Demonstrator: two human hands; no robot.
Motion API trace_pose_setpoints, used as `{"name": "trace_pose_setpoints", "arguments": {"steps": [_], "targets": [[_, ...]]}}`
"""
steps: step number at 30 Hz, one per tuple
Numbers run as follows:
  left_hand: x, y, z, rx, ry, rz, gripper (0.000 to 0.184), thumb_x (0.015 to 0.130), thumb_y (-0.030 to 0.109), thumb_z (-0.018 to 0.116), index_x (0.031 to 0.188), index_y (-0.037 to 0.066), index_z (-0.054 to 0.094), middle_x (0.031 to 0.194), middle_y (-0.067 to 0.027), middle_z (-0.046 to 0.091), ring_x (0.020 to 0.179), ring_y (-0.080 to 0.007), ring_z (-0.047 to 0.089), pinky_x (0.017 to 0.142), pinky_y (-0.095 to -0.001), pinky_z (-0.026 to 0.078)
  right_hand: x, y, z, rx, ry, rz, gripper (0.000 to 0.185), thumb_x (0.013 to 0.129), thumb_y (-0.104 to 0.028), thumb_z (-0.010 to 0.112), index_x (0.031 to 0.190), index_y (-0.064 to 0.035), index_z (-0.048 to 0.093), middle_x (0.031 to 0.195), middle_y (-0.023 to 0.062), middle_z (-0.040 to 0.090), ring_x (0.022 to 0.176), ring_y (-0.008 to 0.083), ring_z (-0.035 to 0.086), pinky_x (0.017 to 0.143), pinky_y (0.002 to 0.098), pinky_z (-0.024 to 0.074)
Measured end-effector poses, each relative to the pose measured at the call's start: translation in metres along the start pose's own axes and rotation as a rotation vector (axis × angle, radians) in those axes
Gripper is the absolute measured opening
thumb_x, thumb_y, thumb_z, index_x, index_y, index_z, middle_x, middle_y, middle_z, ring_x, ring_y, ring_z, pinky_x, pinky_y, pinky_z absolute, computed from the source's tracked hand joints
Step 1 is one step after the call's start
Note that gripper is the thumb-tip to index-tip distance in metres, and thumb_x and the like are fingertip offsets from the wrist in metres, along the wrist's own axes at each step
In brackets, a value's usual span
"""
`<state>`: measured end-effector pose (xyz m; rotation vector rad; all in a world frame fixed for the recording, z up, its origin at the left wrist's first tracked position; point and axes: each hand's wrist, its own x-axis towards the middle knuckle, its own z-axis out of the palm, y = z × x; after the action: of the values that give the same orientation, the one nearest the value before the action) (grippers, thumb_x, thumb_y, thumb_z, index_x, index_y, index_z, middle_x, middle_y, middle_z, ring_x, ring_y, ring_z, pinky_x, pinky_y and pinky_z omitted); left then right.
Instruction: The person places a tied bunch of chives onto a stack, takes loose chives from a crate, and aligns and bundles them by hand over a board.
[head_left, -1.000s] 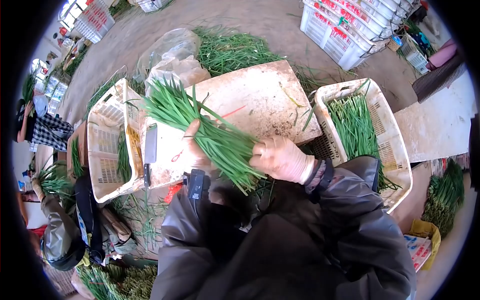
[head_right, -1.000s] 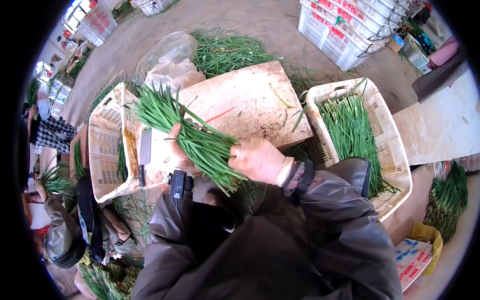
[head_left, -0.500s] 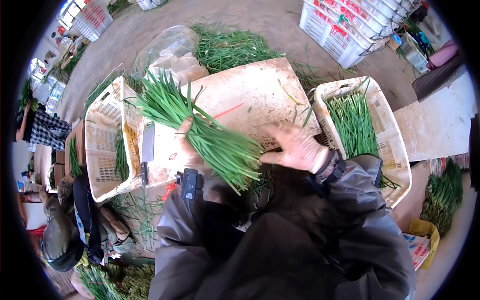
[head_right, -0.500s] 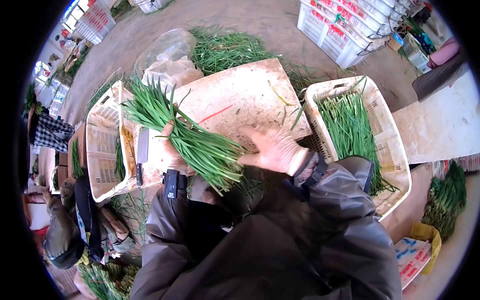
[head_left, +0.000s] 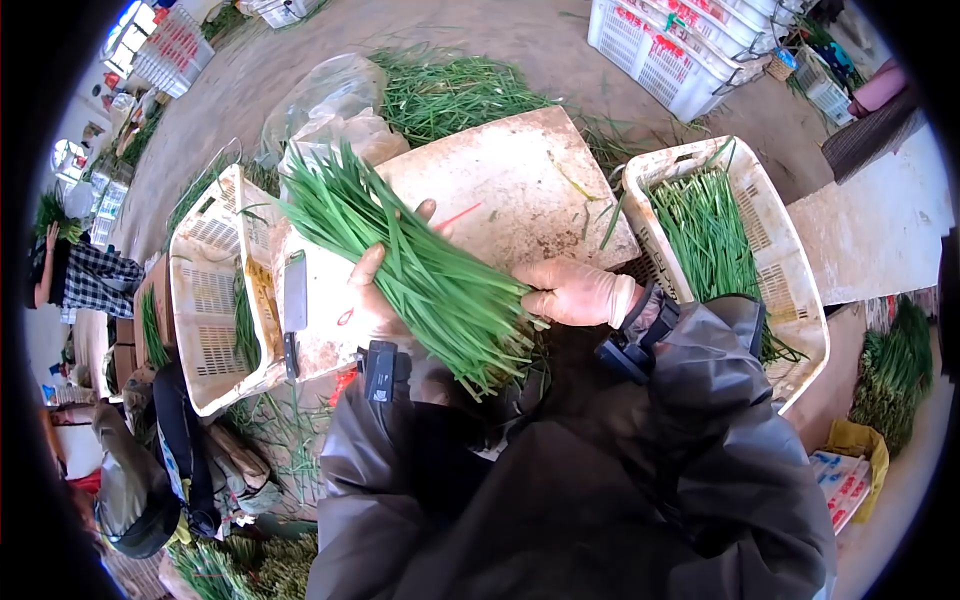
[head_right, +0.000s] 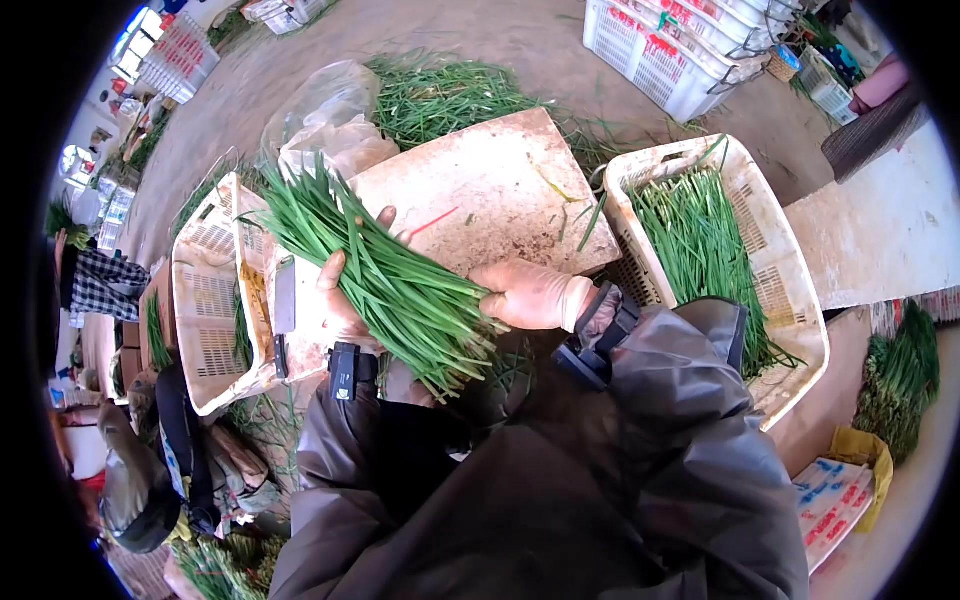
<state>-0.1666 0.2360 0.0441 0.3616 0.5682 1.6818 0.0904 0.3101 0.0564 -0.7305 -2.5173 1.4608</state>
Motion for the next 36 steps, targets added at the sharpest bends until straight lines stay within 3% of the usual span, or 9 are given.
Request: {"name": "trace_pose_setpoints", "arguments": {"steps": [6,10,13,17,21,24,28,32,36], "targets": [[0.01,0.007,-0.048,-0.113,-0.004,-0.132,0.037,0.091,0.025,0.071,0.123,0.009,0.066,0.103,-0.0102,0.067,0.092,-0.027,0.064,0.08,-0.0446,0.058,0.0,-0.008,-0.012,-0.236,-0.027,0.269,0.045,0.098,-0.043,0.06,0.107,-0.0001,0.071,0.098,0.0264,0.072,0.098,0.0448,0.07,0.087,0.0506,0.0533],[0.0,0.016,-0.019,-0.035,0.12,0.035,0.028,0.089,0.022,0.072,0.109,0.003,0.066,0.092,-0.0113,0.068,0.084,-0.0255,0.065,0.078,-0.0425,0.058,0.001,0.005,-0.009,-0.491,0.008,0.275,0.047,0.099,-0.045,0.057,0.101,-0.0004,0.074,0.098,0.024,0.074,0.097,0.0447,0.07,0.089,0.0527,0.0538],[0.001,0.019,-0.027,-0.057,0.132,0.113,0.026,0.092,0.017,0.069,0.116,0.01,0.064,0.097,-0.0089,0.066,0.084,-0.0233,0.063,0.075,-0.045,0.058,-0.001,0.019,-0.004,-0.648,-0.027,0.157,0.04,0.099,-0.038,0.057,0.097,-0.002,0.074,0.089,0.0191,0.074,0.094,0.0413,0.07,0.084,0.0504,0.0539],[-0.004,0.028,-0.038,-0.066,0.096,0.077,0.031,0.092,0.016,0.072,0.122,0.01,0.065,0.1,-0.0075,0.067,0.089,-0.0236,0.063,0.078,-0.0444,0.059,-0.005,0.01,-0.005,-0.795,-0.268,0.354,0.038,0.096,-0.037,0.059,0.092,-0.0039,0.077,0.096,0.0177,0.076,0.096,0.04,0.071,0.088,0.0496,0.0546],[-0.007,0.036,-0.041,-0.041,0.085,0.189,0.035,0.093,0.018,0.072,0.126,0.011,0.063,0.105,-0.0069,0.066,0.094,-0.0245,0.063,0.083,-0.047,0.058,-0.011,0.026,0.008,-0.849,-0.576,0.468,0.036,0.092,-0.031,0.061,0.108,-0.0035,0.078,0.109,0.0166,0.077,0.105,0.0378,0.072,0.091,0.0478,0.0568],[-0.005,0.041,-0.052,-0.05,0.066,0.16,0.036,0.093,0.018,0.071,0.127,0.01,0.063,0.107,-0.0076,0.065,0.095,-0.0242,0.062,0.083,-0.0462,0.058,-0.011,0.014,-0.009,-0.803,-0.413,0.376,0.063,0.088,-0.047,0.069,0.133,-0.0028,0.065,0.115,0.0229,0.073,0.111,0.0384,0.07,0.097,0.0485,0.0541],[-0.005,0.035,-0.044,-0.083,-0.049,-0.014,0.032,0.093,0.014,0.07,0.123,0.005,0.064,0.108,-0.0117,0.065,0.096,-0.0247,0.059,0.08,-0.0407,0.058,0.002,0.004,-0.013,-0.275,0.249,0.108,0.064,0.092,-0.05,0.071,0.134,-0.0026,0.062,0.116,0.0253,0.072,0.11,0.0432,0.069,0.096,0.0487,0.0552],[-0.003,0.017,-0.039,-0.06,0.067,-0.019,0.028,0.09,0.013,0.07,0.115,0.002,0.063,0.104,-0.0138,0.068,0.092,-0.0271,0.065,0.076,-0.0433,0.061,0.012,-0.009,0.008,-0.315,0.07,0.033,0.051,0.091,-0.041,0.072,0.133,-0.0116,0.066,0.112,0.019,0.074,0.104,0.0409,0.07,0.093,0.0469,0.0557],[-0.004,0.016,-0.037,-0.132,0.066,-0.095,0.031,0.089,0.012,0.071,0.118,0.004,0.064,0.104,-0.0135,0.068,0.093,-0.0273,0.065,0.077,-0.0441,0.062,0.014,0.007,0.014,-0.291,0.207,0.045,0.033,0.092,-0.036,0.069,0.113,-0.0109,0.076,0.099,0.017,0.076,0.097,0.0382,0.071,0.089,0.0465,0.0562]]}}
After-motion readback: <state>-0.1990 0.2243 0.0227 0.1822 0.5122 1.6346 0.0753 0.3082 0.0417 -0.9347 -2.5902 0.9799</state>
